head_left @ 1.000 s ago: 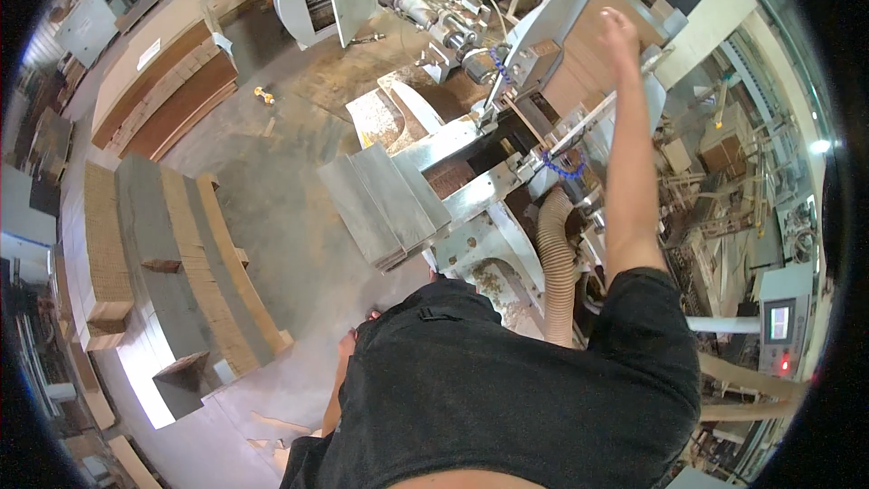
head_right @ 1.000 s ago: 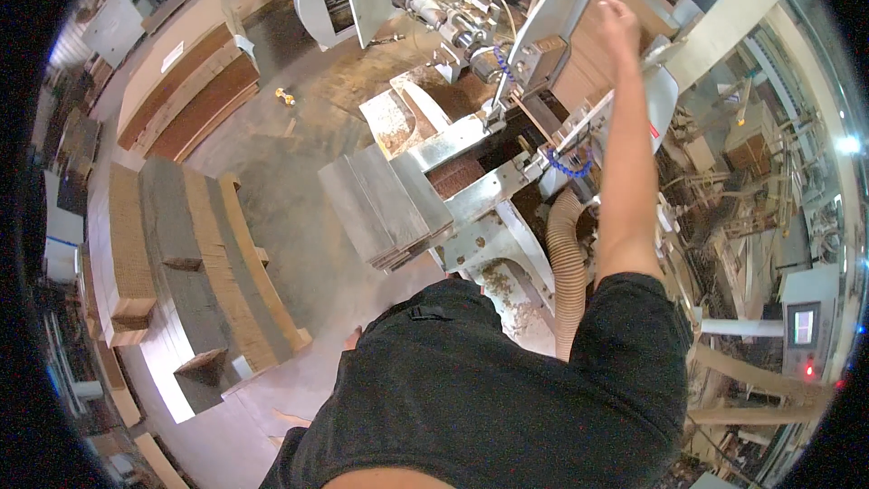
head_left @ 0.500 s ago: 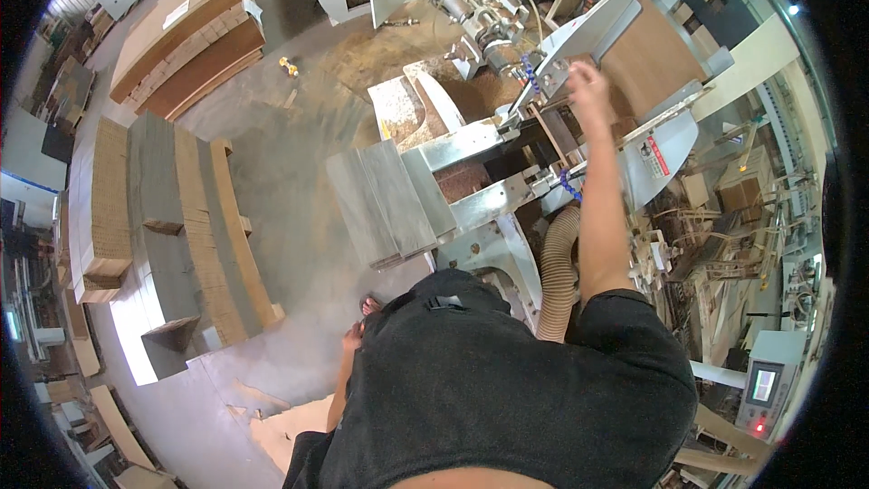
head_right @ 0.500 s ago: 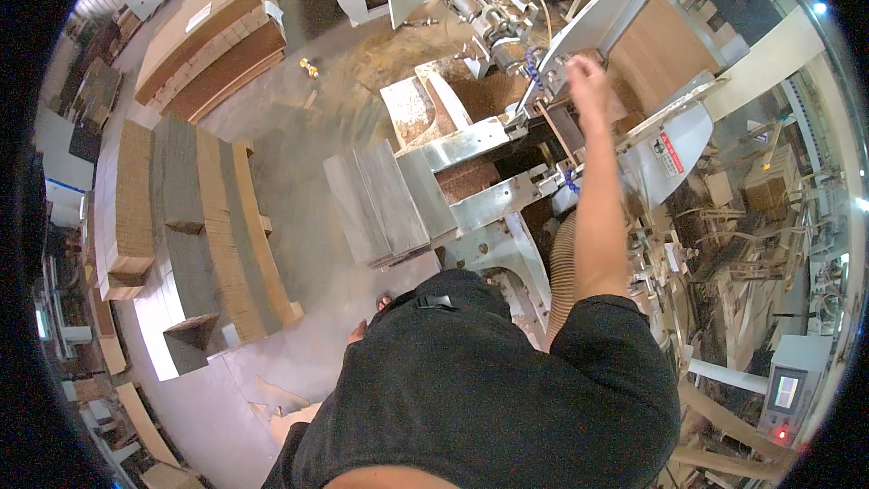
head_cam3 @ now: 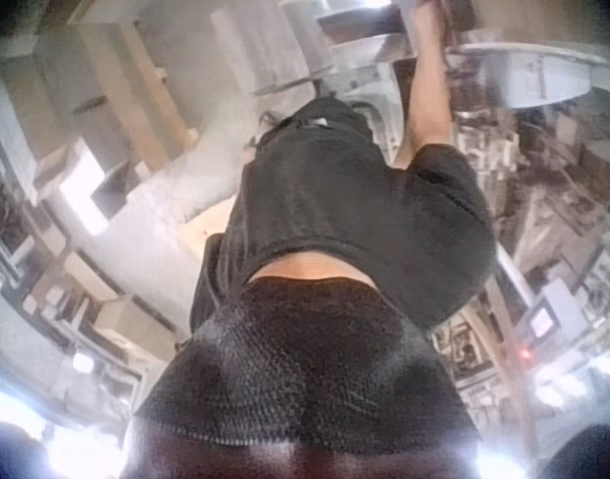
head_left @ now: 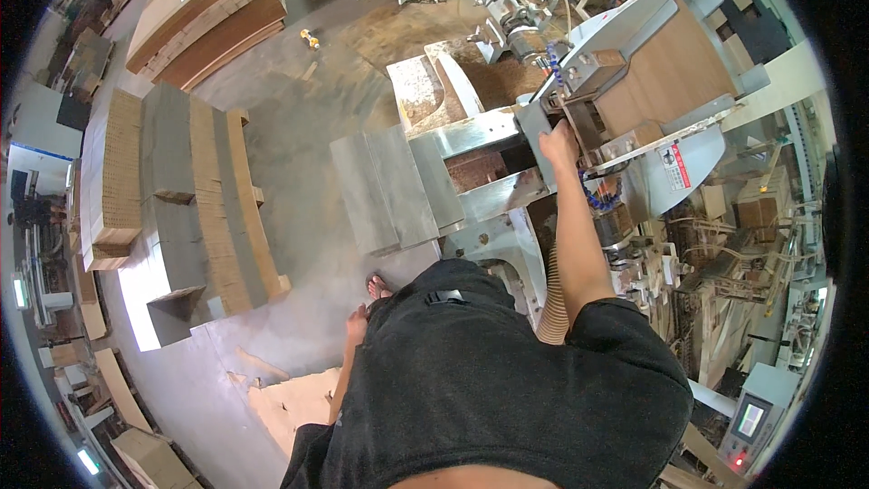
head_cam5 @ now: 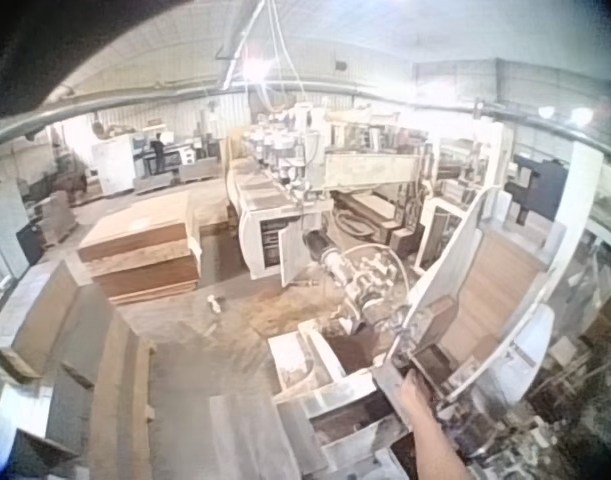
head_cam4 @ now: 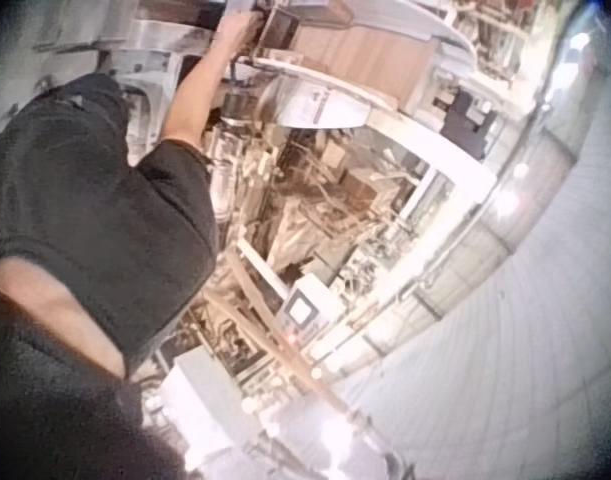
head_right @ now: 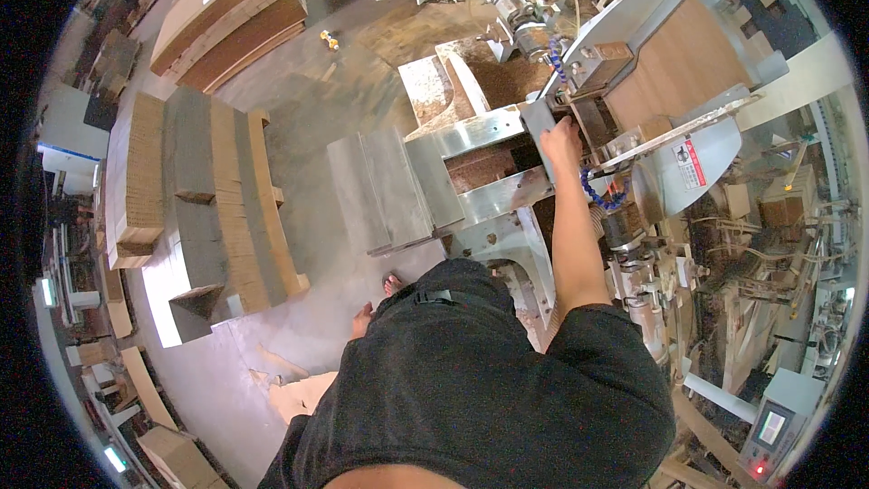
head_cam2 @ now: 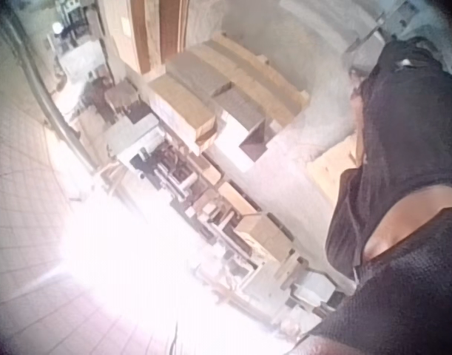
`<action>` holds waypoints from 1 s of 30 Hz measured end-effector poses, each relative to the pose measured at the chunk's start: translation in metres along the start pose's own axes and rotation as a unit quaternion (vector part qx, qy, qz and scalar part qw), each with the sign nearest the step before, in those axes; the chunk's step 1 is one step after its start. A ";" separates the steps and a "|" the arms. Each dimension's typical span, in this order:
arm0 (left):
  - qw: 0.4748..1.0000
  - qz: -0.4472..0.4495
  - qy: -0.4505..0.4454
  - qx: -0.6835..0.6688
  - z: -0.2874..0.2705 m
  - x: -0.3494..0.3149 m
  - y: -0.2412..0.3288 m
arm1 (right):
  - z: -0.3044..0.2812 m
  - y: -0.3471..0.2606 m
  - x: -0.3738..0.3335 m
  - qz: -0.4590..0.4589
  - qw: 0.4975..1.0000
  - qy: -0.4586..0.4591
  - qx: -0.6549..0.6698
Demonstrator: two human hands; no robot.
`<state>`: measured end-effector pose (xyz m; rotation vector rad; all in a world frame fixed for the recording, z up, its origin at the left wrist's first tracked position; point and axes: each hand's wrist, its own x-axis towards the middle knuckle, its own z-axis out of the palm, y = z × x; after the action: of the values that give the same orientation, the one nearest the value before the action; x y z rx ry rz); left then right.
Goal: The person places a wood block into a woodworking machine, presses buttons on the control panel, and retrieves the block, repeating the process with another block.
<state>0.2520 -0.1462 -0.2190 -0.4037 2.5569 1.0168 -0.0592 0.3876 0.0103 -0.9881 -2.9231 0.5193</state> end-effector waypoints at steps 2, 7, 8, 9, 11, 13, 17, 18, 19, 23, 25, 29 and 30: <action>0.998 0.047 0.004 0.041 0.003 0.000 -0.006 | 0.022 0.014 0.010 0.019 0.998 -0.043 -0.033; 1.000 -0.019 -0.017 -0.018 -0.007 0.006 0.001 | 0.020 0.003 -0.007 0.035 0.991 -0.093 -0.093; 0.999 -0.024 -0.012 -0.022 -0.009 0.004 -0.004 | 0.014 -0.003 -0.013 0.017 0.991 -0.113 -0.064; 0.999 -0.016 -0.013 -0.034 -0.010 0.008 -0.005 | 0.015 -0.001 -0.015 -0.040 0.991 -0.070 -0.104; 0.999 -0.009 -0.011 -0.049 -0.011 0.007 -0.009 | 0.015 0.000 -0.019 -0.021 0.983 -0.174 0.044; 0.992 0.050 -0.030 0.116 -0.019 0.004 0.001 | 0.000 -0.020 -0.048 -0.006 0.918 -0.287 0.275; 0.992 0.053 -0.022 0.110 -0.024 0.004 -0.008 | 0.027 -0.047 -0.082 -0.064 0.860 -0.344 0.372; 0.992 0.054 -0.027 0.111 -0.030 0.004 -0.001 | 0.035 -0.058 -0.090 -0.063 0.859 -0.357 0.362; 0.992 0.056 -0.030 0.112 -0.034 0.006 -0.001 | 0.037 -0.073 -0.099 -0.068 0.880 -0.350 0.315; 0.989 0.084 -0.014 0.123 -0.047 0.016 -0.012 | 0.081 -0.086 -0.105 -0.181 0.941 -0.255 0.126; 0.992 0.058 -0.052 0.100 -0.053 0.023 -0.014 | 0.079 -0.091 -0.118 -0.188 0.954 -0.215 0.089; 0.964 0.026 -0.169 0.206 -0.062 0.035 -0.031 | 0.072 -0.092 -0.127 -0.196 0.955 -0.213 0.067; 0.956 0.054 -0.184 0.223 -0.060 0.043 -0.033 | 0.074 -0.077 -0.126 -0.172 0.960 -0.210 0.074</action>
<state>0.2129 -0.2169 -0.2160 0.0485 2.3812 0.4626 -0.0121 0.2332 -0.0243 -0.3703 -3.2437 1.0142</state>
